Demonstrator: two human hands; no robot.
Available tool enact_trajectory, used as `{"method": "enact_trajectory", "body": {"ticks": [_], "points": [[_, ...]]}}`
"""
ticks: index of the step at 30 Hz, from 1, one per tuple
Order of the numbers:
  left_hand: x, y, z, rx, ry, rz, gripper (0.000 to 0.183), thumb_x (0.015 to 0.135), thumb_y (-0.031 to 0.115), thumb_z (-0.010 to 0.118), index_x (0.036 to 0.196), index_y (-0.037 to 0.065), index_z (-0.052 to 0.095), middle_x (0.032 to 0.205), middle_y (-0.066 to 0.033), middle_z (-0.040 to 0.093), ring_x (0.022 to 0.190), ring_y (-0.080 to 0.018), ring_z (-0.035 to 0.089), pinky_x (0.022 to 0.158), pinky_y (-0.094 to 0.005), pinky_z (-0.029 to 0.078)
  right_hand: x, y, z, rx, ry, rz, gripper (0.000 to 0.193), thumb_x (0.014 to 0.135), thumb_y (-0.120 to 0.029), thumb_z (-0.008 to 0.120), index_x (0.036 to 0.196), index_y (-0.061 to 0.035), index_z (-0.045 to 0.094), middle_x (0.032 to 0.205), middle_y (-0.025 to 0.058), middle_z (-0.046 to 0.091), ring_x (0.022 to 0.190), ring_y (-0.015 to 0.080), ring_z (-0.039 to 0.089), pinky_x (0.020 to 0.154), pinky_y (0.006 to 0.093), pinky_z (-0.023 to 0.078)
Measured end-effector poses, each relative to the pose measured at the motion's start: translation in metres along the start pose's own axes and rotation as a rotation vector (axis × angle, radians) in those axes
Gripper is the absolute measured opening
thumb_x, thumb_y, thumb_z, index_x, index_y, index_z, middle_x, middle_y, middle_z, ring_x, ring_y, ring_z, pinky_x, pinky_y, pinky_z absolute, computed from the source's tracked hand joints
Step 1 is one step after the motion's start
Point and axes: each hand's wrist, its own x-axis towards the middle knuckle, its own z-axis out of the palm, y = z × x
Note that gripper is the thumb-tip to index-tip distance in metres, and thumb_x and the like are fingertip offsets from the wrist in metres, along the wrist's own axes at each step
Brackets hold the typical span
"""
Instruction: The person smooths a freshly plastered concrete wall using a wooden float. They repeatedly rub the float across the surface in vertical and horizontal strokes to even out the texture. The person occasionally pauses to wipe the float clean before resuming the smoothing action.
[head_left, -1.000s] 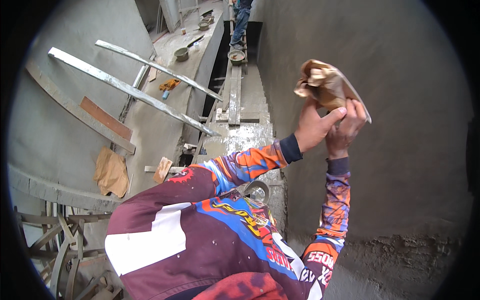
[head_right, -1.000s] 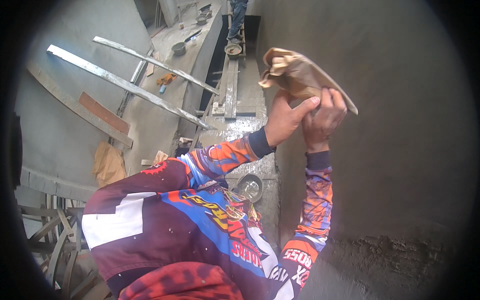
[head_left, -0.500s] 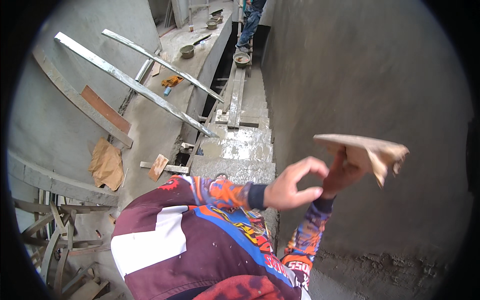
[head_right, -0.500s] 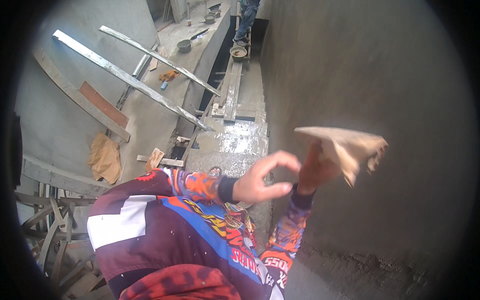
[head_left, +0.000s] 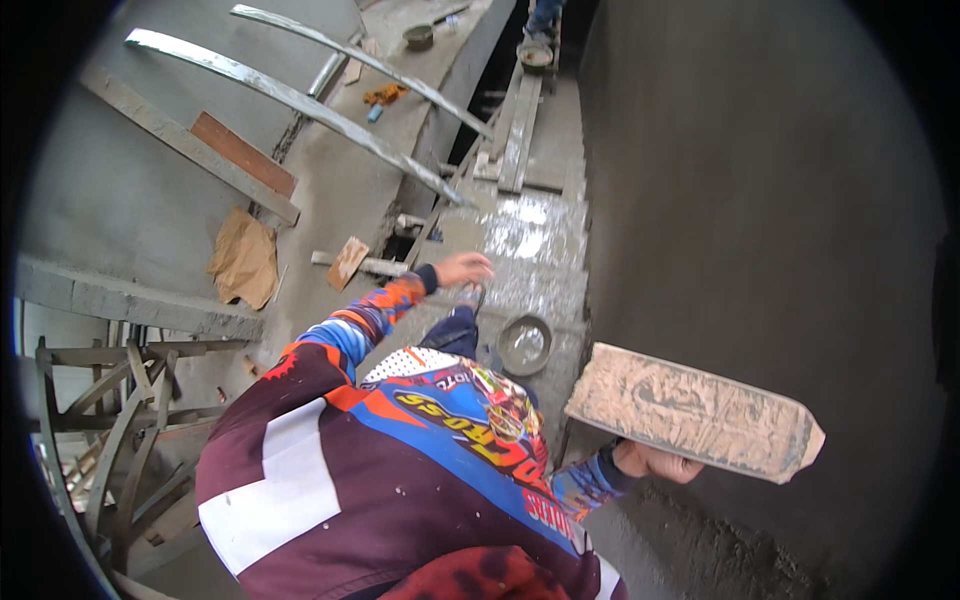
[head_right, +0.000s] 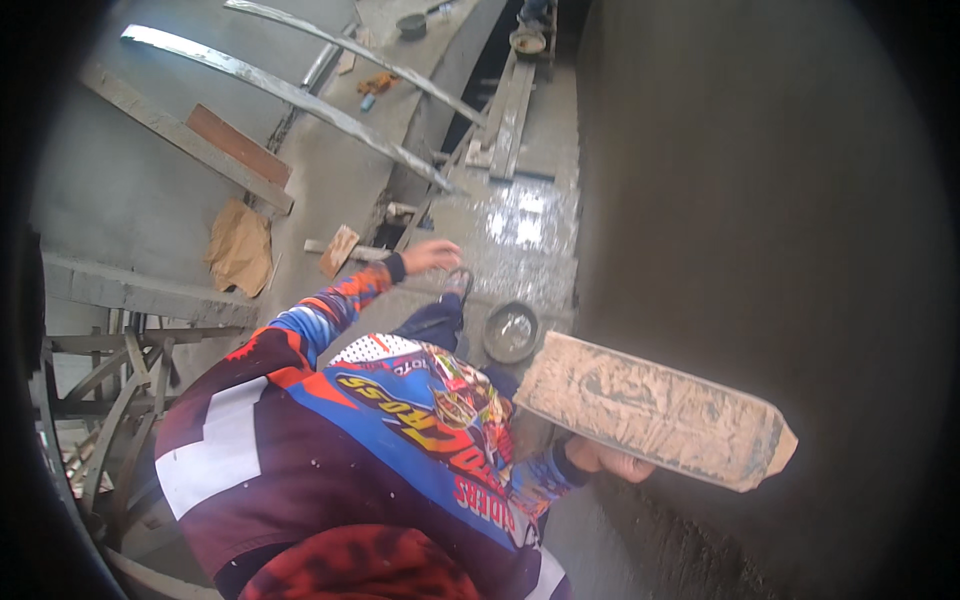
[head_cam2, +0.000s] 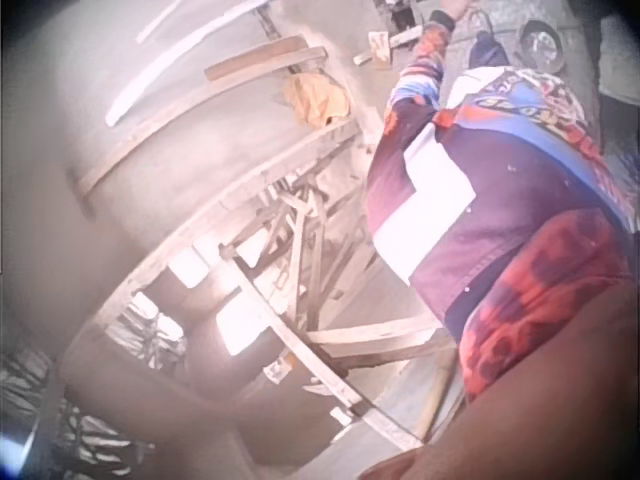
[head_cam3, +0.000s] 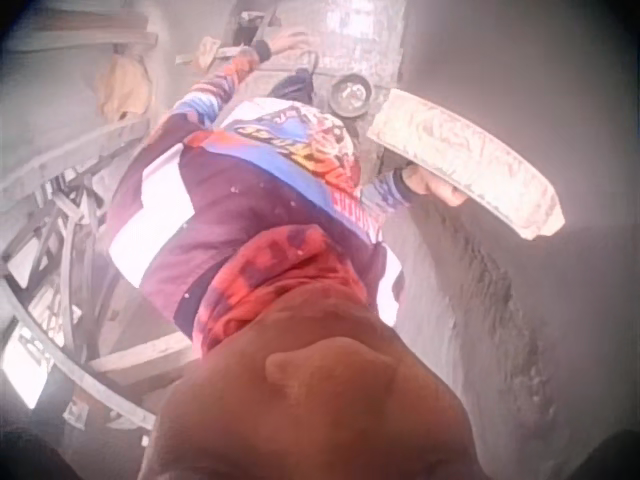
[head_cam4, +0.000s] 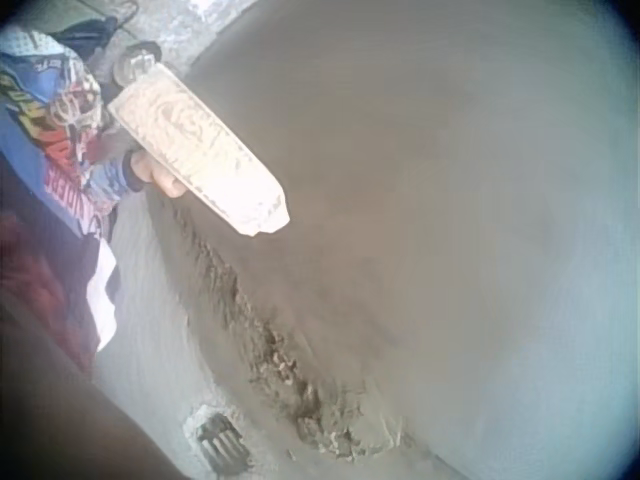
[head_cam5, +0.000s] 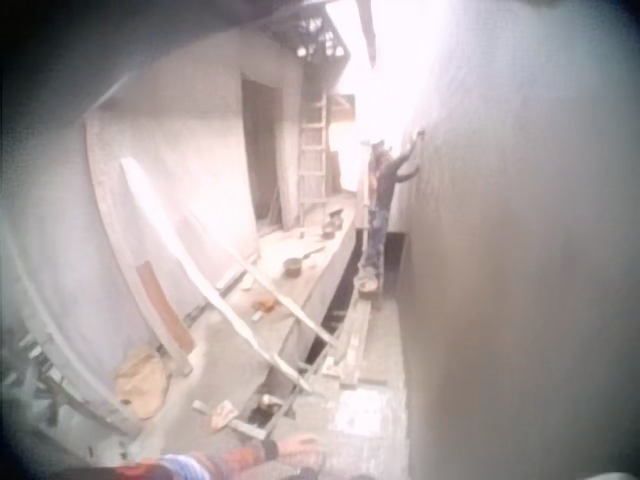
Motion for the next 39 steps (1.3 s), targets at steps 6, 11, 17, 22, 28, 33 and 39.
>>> {"method": "enact_trajectory", "body": {"ticks": [6, 11, 17, 22, 28, 33, 39], "points": [[-0.204, -0.173, -0.061, -0.292, 0.581, -0.597, 0.048, 0.093, 0.055, 0.059, 0.066, 0.018, 0.044, 0.054, 0.0038, 0.041, 0.04, -0.0105, 0.038, 0.038, -0.0276, 0.027, 0.003, -0.01, -0.007, 0.558, -0.298, 0.581, 0.064, 0.092, -0.034, 0.053, 0.145, -0.0022, 0.034, 0.139, 0.024, 0.044, 0.12, 0.0359, 0.052, 0.101, 0.0491, 0.047], [-0.235, -0.209, -0.055, -0.007, 0.562, -1.022, 0.045, 0.091, 0.057, 0.059, 0.078, 0.014, 0.057, 0.059, 0.0018, 0.049, 0.047, -0.0106, 0.046, 0.042, -0.0268, 0.034, -0.025, 0.004, -0.038, 0.324, -0.167, 0.59, 0.076, 0.094, -0.051, 0.048, 0.149, -0.0035, 0.028, 0.145, 0.0225, 0.039, 0.131, 0.0385, 0.044, 0.112, 0.054, 0.037], [-0.042, -0.214, -0.175, -0.136, 0.304, -0.539, 0.035, 0.096, 0.044, 0.06, 0.082, 0.012, 0.056, 0.065, 0.0022, 0.053, 0.05, -0.0091, 0.048, 0.044, -0.0273, 0.037, -0.071, 0.019, 0.028, 0.133, 0.311, 0.546, 0.059, 0.084, -0.022, 0.063, 0.136, 0.0027, 0.05, 0.135, 0.0196, 0.054, 0.132, 0.0357, 0.047, 0.108, 0.0555, 0.04], [0.118, -0.104, -0.271, -0.14, 0.198, -0.159, 0.024, 0.099, 0.028, 0.055, 0.113, 0.01, 0.061, 0.094, -0.006, 0.069, 0.073, -0.0134, 0.066, 0.059, -0.0257, 0.049, -0.09, 0.038, 0.113, -0.234, 0.009, 0.579, 0.062, 0.074, -0.005, 0.066, 0.134, 0.0019, 0.05, 0.132, 0.0156, 0.055, 0.116, 0.0297, 0.058, 0.1, 0.0424, 0.048], [0.16, -0.138, -0.37, -0.6, -0.08, 0.046, 0.022, 0.1, 0.014, 0.052, 0.079, 0.012, 0.047, 0.058, 0.0026, 0.041, 0.047, -0.0121, 0.039, 0.039, -0.027, 0.029, -0.086, 0.081, 0.178, -0.109, 0.31, 0.62, 0.059, 0.083, 0.003, 0.068, 0.135, 0.0015, 0.041, 0.124, 0.0096, 0.054, 0.116, 0.0215, 0.052, 0.103, 0.0383, 0.042], [0.172, -0.153, -0.378, -0.616, -0.085, -0.512, 0.016, 0.095, 0.029, 0.06, 0.101, 0.015, 0.061, 0.078, -0.0056, 0.067, 0.056, -0.019, 0.064, 0.043, -0.0319, 0.049, -0.111, 0.093, 0.188, -0.184, 0.488, 0.393, 0.053, 0.09, -0.002, 0.068, 0.136, 0.0007, 0.042, 0.127, 0.0086, 0.053, 0.118, 0.0169, 0.051, 0.105, 0.0333, 0.039], [0.201, -0.06, -0.327, -0.123, 0.003, -0.396, 0.02, 0.095, 0.031, 0.059, 0.106, 0.015, 0.058, 0.089, -0.0047, 0.068, 0.063, -0.0155, 0.066, 0.046, -0.0271, 0.048, -0.105, 0.114, 0.183, -0.351, 0.69, 0.092, 0.04, 0.091, -0.006, 0.061, 0.127, 0.0031, 0.046, 0.121, 0.0078, 0.054, 0.112, 0.015, 0.051, 0.099, 0.0304, 0.04]]}}
